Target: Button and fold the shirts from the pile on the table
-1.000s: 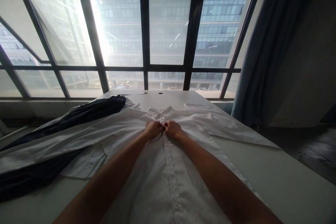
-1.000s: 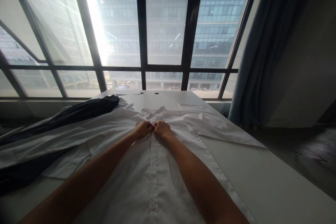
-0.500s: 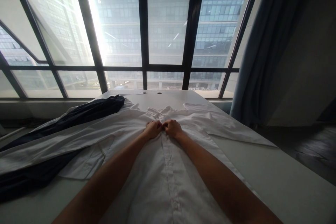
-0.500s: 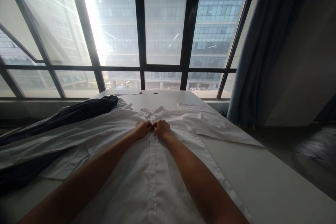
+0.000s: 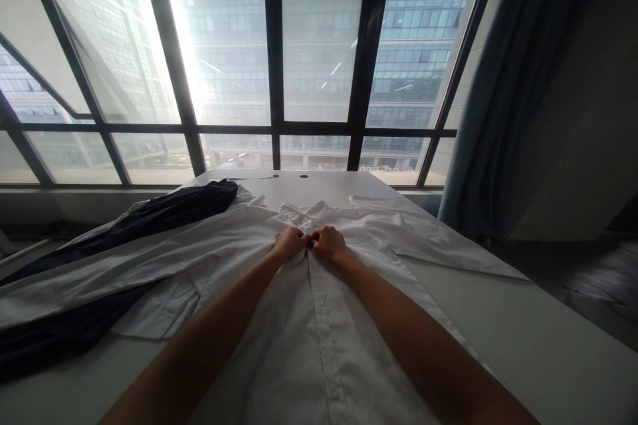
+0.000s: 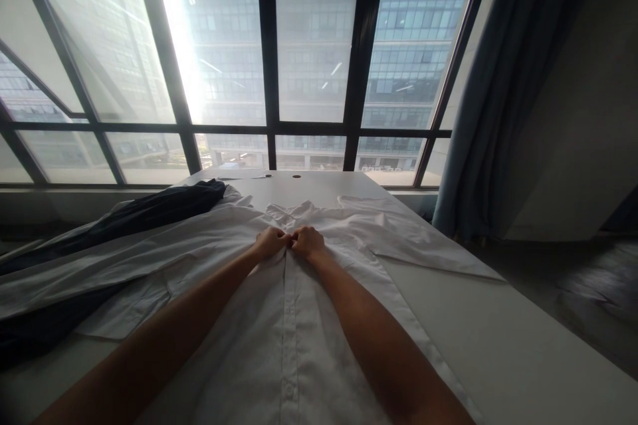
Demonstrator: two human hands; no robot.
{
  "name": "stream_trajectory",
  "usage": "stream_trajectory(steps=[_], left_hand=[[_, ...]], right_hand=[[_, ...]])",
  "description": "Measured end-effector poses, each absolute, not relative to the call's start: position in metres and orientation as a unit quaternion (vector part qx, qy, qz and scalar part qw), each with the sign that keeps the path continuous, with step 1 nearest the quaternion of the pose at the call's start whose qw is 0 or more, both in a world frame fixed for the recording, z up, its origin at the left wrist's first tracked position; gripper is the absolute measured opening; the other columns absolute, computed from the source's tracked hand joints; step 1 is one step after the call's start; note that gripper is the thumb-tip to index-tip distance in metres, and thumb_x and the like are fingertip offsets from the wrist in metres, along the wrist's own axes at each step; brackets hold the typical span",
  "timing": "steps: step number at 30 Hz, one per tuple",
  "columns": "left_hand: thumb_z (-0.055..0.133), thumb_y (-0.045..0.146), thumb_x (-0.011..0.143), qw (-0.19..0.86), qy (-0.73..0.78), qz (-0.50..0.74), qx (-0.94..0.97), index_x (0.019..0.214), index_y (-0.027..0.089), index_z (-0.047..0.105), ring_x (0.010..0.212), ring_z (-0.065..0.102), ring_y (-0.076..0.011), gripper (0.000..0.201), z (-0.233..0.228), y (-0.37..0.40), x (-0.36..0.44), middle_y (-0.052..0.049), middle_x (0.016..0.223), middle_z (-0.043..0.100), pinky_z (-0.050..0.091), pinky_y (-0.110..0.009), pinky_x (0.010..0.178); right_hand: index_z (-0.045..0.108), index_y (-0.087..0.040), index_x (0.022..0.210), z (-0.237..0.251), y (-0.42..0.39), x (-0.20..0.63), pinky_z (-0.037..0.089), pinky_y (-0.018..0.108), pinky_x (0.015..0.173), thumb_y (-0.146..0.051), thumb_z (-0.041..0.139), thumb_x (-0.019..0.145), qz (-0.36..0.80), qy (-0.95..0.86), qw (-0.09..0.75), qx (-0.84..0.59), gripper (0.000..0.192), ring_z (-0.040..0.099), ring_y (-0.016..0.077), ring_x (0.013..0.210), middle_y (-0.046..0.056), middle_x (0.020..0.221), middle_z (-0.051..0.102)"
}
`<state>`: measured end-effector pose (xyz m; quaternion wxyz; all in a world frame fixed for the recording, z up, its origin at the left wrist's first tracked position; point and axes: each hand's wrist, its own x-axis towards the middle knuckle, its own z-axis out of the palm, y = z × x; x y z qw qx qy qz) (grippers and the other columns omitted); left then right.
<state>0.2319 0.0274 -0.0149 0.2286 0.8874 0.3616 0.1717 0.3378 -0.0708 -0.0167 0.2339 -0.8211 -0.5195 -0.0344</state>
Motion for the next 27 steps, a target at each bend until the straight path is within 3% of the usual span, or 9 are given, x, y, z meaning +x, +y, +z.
stream_trajectory(steps=[7,15,21,27], left_hand=[[0.057,0.038,0.085,0.229,0.36,0.162,0.89,0.072,0.021,0.075,0.082,0.064,-0.0209,0.028,-0.0154,0.0307,0.232,-0.003,0.07,0.071,0.037,-0.035,0.09],[0.058,0.033,0.085,0.236,0.321,0.155,0.904,0.065,0.018,0.072,0.071,0.059,-0.018,0.029,-0.0137,0.0329,0.227,0.0,0.058,0.062,0.037,-0.035,0.086],[0.066,0.035,0.082,0.244,0.346,0.157,0.892,0.079,0.021,0.076,0.083,0.064,-0.0192,0.017,-0.0137,0.034,0.2278,-0.001,0.078,0.073,0.04,-0.031,0.084],[0.073,0.043,0.077,0.222,0.372,0.171,0.885,0.088,0.023,0.078,0.091,0.065,-0.0203,0.024,-0.0156,0.036,0.2266,-0.003,0.089,0.076,0.042,-0.029,0.083]], right_hand=[[0.08,-0.026,0.088,-0.015,-0.0702,0.3417,0.045,0.023,0.067,-0.032,0.072,0.077,0.009,-0.503,0.245,-0.829,0.015,0.07,0.0208,0.088,0.005,0.091,0.077],[0.08,-0.027,0.089,-0.0103,-0.0714,0.3392,0.045,0.023,0.069,-0.029,0.071,0.078,0.026,-0.513,0.239,-0.824,0.015,0.07,0.0204,0.089,0.005,0.092,0.078],[0.081,-0.026,0.091,-0.0089,-0.0731,0.3379,0.046,0.024,0.071,-0.03,0.069,0.081,0.017,-0.524,0.227,-0.821,0.016,0.07,0.0221,0.092,0.006,0.096,0.078],[0.08,-0.026,0.093,-0.0109,-0.0723,0.3394,0.046,0.024,0.074,-0.031,0.067,0.082,0.011,-0.531,0.22,-0.818,0.018,0.069,0.0212,0.095,0.006,0.1,0.077]])
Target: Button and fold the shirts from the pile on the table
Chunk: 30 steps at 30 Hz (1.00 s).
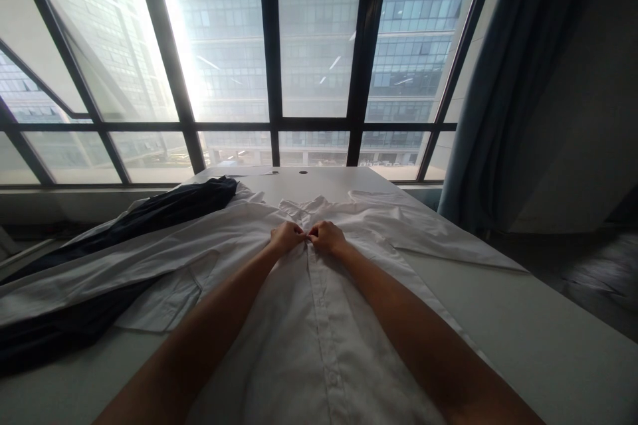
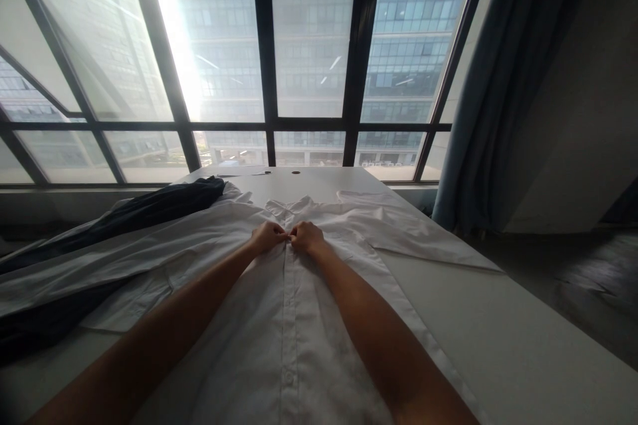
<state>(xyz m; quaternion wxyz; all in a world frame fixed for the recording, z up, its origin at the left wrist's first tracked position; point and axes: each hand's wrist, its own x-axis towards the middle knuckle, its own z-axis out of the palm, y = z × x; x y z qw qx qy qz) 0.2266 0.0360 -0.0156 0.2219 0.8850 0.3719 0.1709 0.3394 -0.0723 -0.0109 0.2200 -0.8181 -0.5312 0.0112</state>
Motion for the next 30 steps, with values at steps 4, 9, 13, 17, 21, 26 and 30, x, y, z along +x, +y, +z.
stream_trajectory(steps=[4,9,13,17,21,26,30], left_hand=[[0.076,0.046,0.073,0.207,0.388,0.195,0.877,0.089,0.022,0.078,0.09,0.065,-0.0211,0.029,-0.018,0.036,0.225,-0.004,0.09,0.075,0.043,-0.029,0.08],[0.074,0.033,0.076,0.193,0.287,0.248,0.905,0.087,0.021,0.078,0.087,0.065,-0.0194,0.017,-0.026,0.036,0.225,-0.004,0.097,0.073,0.045,-0.026,0.075],[0.068,0.029,0.08,0.17,0.222,0.246,0.928,0.088,0.02,0.079,0.085,0.065,-0.0198,0.017,-0.027,0.036,0.224,-0.006,0.098,0.072,0.047,-0.027,0.078],[0.064,0.026,0.079,0.159,0.206,0.221,0.94,0.086,0.019,0.079,0.086,0.065,-0.0213,0.018,-0.02,0.037,0.224,-0.006,0.094,0.073,0.048,-0.029,0.08],[0.066,0.028,0.077,0.171,0.223,0.227,0.932,0.085,0.018,0.077,0.083,0.064,-0.0205,0.017,-0.015,0.035,0.225,-0.006,0.093,0.072,0.048,-0.029,0.077],[0.067,0.024,0.074,0.173,0.228,0.24,0.928,0.084,0.018,0.075,0.083,0.063,-0.0203,0.015,-0.012,0.032,0.224,-0.006,0.094,0.071,0.048,-0.028,0.076],[0.063,0.022,0.077,0.174,0.209,0.247,0.93,0.083,0.017,0.075,0.081,0.062,-0.0187,0.014,-0.015,0.034,0.226,-0.006,0.093,0.07,0.048,-0.028,0.077]], right_hand=[[0.079,-0.025,0.094,-0.011,-0.072,0.339,0.045,0.024,0.073,-0.032,0.065,0.083,0.014,-0.529,0.215,-0.82,0.019,0.069,0.021,0.095,0.006,0.101,0.077],[0.077,-0.023,0.094,-0.014,-0.07,0.335,0.044,0.025,0.073,-0.031,0.064,0.083,-0.003,-0.516,0.207,-0.831,0.018,0.067,0.0224,0.097,0.008,0.103,0.075],[0.073,-0.021,0.096,-0.017,-0.07,0.333,0.042,0.026,0.073,-0.031,0.061,0.085,-0.025,-0.522,0.201,-0.828,0.019,0.066,0.0232,0.097,0.01,0.107,0.072],[0.068,-0.02,0.098,-0.019,-0.072,0.332,0.041,0.028,0.072,-0.031,0.058,0.087,-0.036,-0.536,0.194,-0.821,0.019,0.067,0.0236,0.093,0.011,0.106,0.071],[0.065,-0.019,0.1,-0.02,-0.074,0.331,0.039,0.028,0.071,-0.029,0.056,0.088,-0.049,-0.542,0.199,-0.815,0.018,0.067,0.0229,0.091,0.011,0.109,0.069],[0.065,-0.02,0.099,-0.015,-0.077,0.332,0.039,0.028,0.069,-0.03,0.053,0.089,-0.05,-0.547,0.204,-0.81,0.019,0.066,0.0224,0.092,0.01,0.109,0.069],[0.069,-0.019,0.097,-0.011,-0.075,0.333,0.039,0.027,0.069,-0.031,0.055,0.086,-0.04,-0.541,0.18,-0.82,0.021,0.066,0.0226,0.091,0.011,0.106,0.071]])
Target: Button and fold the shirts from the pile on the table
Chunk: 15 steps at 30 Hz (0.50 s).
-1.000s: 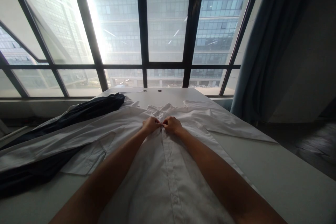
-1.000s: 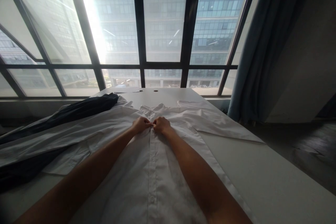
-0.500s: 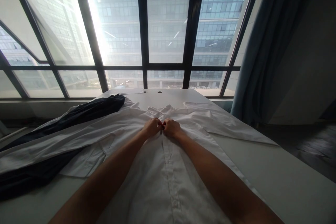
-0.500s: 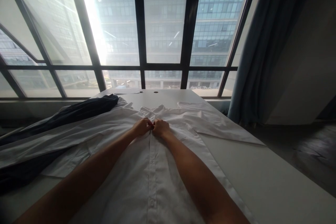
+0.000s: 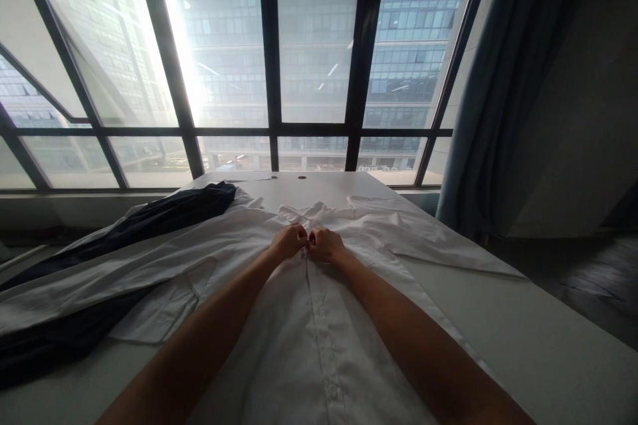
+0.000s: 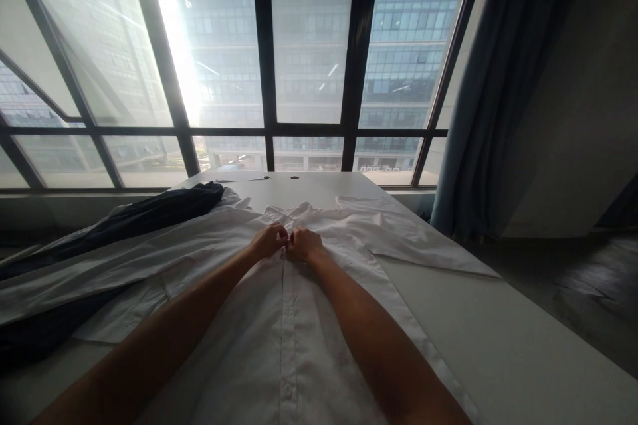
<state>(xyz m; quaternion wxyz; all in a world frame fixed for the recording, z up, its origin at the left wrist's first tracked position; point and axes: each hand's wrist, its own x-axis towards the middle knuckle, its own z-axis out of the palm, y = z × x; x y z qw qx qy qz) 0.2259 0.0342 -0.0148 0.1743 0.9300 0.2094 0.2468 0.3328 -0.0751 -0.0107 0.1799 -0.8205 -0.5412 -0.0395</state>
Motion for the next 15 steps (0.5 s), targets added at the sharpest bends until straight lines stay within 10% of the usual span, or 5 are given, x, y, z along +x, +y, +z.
stream_trajectory(steps=[15], left_hand=[[0.065,0.033,0.075,0.216,0.295,0.215,0.906,0.081,0.016,0.077,0.07,0.058,-0.0157,0.022,-0.018,0.037,0.222,-0.002,0.071,0.069,0.039,-0.024,0.062]], right_hand=[[0.071,-0.02,0.094,-0.018,-0.073,0.345,0.036,0.023,0.068,-0.028,0.06,0.087,-0.033,-0.589,0.219,-0.777,0.015,0.063,0.0159,0.087,0.004,0.099,0.072]])
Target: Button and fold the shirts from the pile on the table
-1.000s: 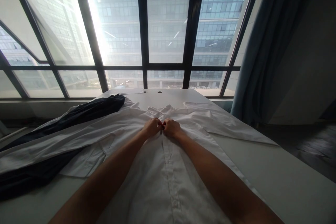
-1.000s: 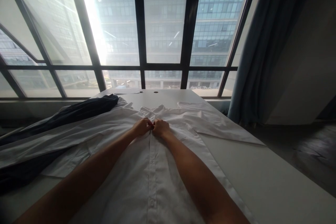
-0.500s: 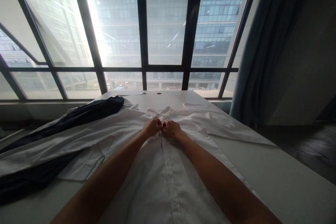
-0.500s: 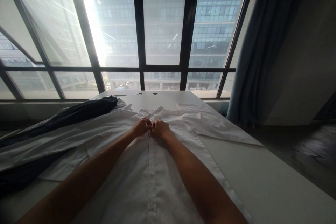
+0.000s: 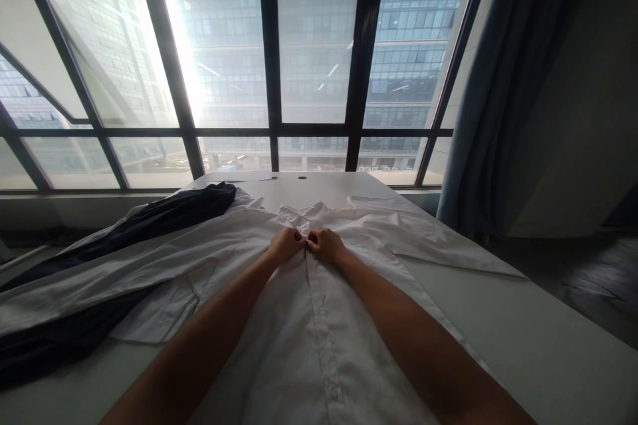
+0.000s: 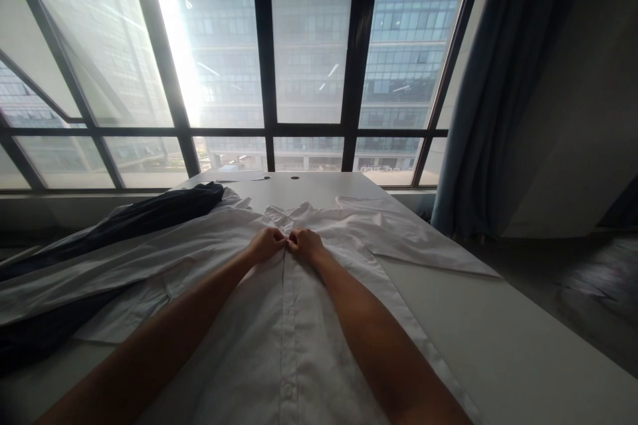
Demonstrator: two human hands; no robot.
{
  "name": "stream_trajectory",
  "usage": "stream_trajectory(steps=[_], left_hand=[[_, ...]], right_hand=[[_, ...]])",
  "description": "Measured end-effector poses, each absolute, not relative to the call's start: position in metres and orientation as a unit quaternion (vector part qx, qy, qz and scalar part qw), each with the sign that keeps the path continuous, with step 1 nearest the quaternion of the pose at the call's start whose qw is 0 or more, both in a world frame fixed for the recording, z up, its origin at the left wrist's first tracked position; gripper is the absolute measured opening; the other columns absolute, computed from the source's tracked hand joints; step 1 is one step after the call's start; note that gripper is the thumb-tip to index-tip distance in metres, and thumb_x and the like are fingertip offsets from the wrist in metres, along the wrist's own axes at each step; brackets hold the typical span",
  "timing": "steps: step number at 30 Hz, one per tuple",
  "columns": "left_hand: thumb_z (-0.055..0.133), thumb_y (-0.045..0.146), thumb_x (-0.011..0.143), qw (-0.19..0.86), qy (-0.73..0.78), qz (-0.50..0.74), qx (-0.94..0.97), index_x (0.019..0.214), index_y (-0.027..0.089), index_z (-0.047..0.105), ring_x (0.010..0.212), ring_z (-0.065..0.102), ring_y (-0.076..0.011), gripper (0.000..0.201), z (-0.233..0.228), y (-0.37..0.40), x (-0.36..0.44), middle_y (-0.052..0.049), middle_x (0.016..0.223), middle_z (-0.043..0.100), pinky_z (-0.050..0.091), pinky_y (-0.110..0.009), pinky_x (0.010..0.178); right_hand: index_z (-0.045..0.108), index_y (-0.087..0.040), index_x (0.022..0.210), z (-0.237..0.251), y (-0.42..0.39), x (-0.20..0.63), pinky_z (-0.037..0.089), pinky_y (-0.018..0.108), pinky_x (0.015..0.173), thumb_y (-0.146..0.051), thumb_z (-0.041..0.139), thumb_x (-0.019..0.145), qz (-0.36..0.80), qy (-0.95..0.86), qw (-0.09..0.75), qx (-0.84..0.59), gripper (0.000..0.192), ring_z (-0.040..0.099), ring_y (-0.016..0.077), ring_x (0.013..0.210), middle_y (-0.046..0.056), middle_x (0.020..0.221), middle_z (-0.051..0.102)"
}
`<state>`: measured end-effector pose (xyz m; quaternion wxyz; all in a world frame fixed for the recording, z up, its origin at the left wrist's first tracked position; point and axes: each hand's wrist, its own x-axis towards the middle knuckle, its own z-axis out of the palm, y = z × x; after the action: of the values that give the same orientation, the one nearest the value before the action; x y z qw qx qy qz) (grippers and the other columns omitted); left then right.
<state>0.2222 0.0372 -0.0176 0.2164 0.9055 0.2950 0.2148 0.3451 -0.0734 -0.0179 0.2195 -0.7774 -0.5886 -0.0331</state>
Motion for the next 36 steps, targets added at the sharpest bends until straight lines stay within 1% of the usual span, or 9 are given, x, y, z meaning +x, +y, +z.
stream_trajectory(steps=[4,6,8,12,16,24,30,34,36], left_hand=[[0.061,0.034,0.075,0.28,0.296,0.198,0.892,0.059,0.014,0.068,0.058,0.049,-0.0131,0.027,-0.018,0.041,0.225,0.003,0.049,0.048,0.03,-0.023,0.053],[0.061,0.033,0.074,0.334,0.298,0.194,0.873,0.049,0.015,0.059,0.054,0.042,-0.0116,0.031,-0.018,0.044,0.227,0.004,0.045,0.04,0.028,-0.024,0.051],[0.063,0.031,0.072,0.382,0.309,0.195,0.849,0.047,0.016,0.054,0.052,0.037,-0.0105,0.031,-0.019,0.047,0.229,0.005,0.045,0.037,0.026,-0.025,0.049],[0.065,0.028,0.07,0.438,0.326,0.192,0.816,0.049,0.017,0.053,0.051,0.034,-0.0096,0.026,-0.019,0.051,0.231,0.006,0.046,0.037,0.026,-0.025,0.05],[0.064,0.03,0.069,0.459,0.317,0.201,0.805,0.05,0.018,0.05,0.05,0.033,-0.0091,0.027,-0.016,0.05,0.229,0.006,0.047,0.037,0.025,-0.024,0.049],[0.06,0.03,0.073,0.477,0.304,0.201,0.8,0.052,0.018,0.048,0.049,0.032,-0.0086,0.027,-0.017,0.047,0.23,0.006,0.048,0.037,0.024,-0.023,0.048],[0.054,0.033,0.074,0.448,0.264,0.217,0.826,0.048,0.019,0.041,0.049,0.028,-0.0084,0.032,-0.022,0.047,0.232,0.006,0.047,0.029,0.02,-0.024,0.049],[0.055,0.035,0.073,0.429,0.243,0.227,0.84,0.049,0.017,0.05,0.052,0.033,-0.0094,0.03,-0.023,0.046,0.233,0.006,0.047,0.034,0.025,-0.023,0.051],[0.056,0.037,0.072,0.421,0.248,0.233,0.841,0.053,0.015,0.058,0.054,0.038,-0.0105,0.029,-0.023,0.045,0.232,0.005,0.049,0.04,0.029,-0.023,0.053]], right_hand=[[0.069,-0.019,0.094,-0.023,-0.074,0.348,0.037,0.022,0.07,-0.028,0.058,0.09,-0.05,-0.601,0.247,-0.758,0.015,0.062,0.0148,0.085,0.005,0.098,0.071],[0.068,-0.018,0.095,-0.024,-0.074,0.348,0.038,0.022,0.072,-0.027,0.056,0.092,-0.057,-0.602,0.254,-0.755,0.015,0.062,0.0152,0.086,0.006,0.098,0.07],[0.066,-0.017,0.097,-0.024,-0.074,0.347,0.039,0.022,0.074,-0.025,0.055,0.093,-0.061,-0.602,0.259,-0.752,0.015,0.061,0.0155,0.087,0.006,0.1,0.07],[0.065,-0.016,0.099,-0.024,-0.074,0.344,0.04,0.022,0.078,-0.022,0.054,0.094,-0.064,-0.609,0.275,-0.741,0.013,0.06,0.0156,0.091,0.007,0.103,0.068],[0.064,-0.015,0.097,-0.027,-0.072,0.344,0.041,0.024,0.079,-0.02,0.053,0.094,-0.071,-0.609,0.297,-0.732,0.013,0.059,0.0158,0.088,0.008,0.098,0.067],[0.064,-0.015,0.095,-0.028,-0.07,0.344,0.041,0.023,0.079,-0.019,0.056,0.092,-0.071,-0.596,0.334,-0.727,0.01,0.06,0.0157,0.087,0.007,0.096,0.068],[0.069,-0.02,0.1,-0.019,-0.076,0.339,0.041,0.023,0.075,-0.027,0.058,0.092,-0.054,-0.552,0.308,-0.773,0.015,0.065,0.017,0.092,0.006,0.102,0.072],[0.073,-0.021,0.095,-0.016,-0.075,0.339,0.041,0.025,0.072,-0.037,0.058,0.092,-0.024,-0.521,0.268,-0.81,0.023,0.067,0.0194,0.09,0.008,0.098,0.075],[0.075,-0.02,0.091,-0.017,-0.072,0.342,0.042,0.024,0.07,-0.036,0.06,0.09,0.007,-0.511,0.283,-0.812,0.022,0.067,0.0189,0.086,0.008,0.094,0.075]])
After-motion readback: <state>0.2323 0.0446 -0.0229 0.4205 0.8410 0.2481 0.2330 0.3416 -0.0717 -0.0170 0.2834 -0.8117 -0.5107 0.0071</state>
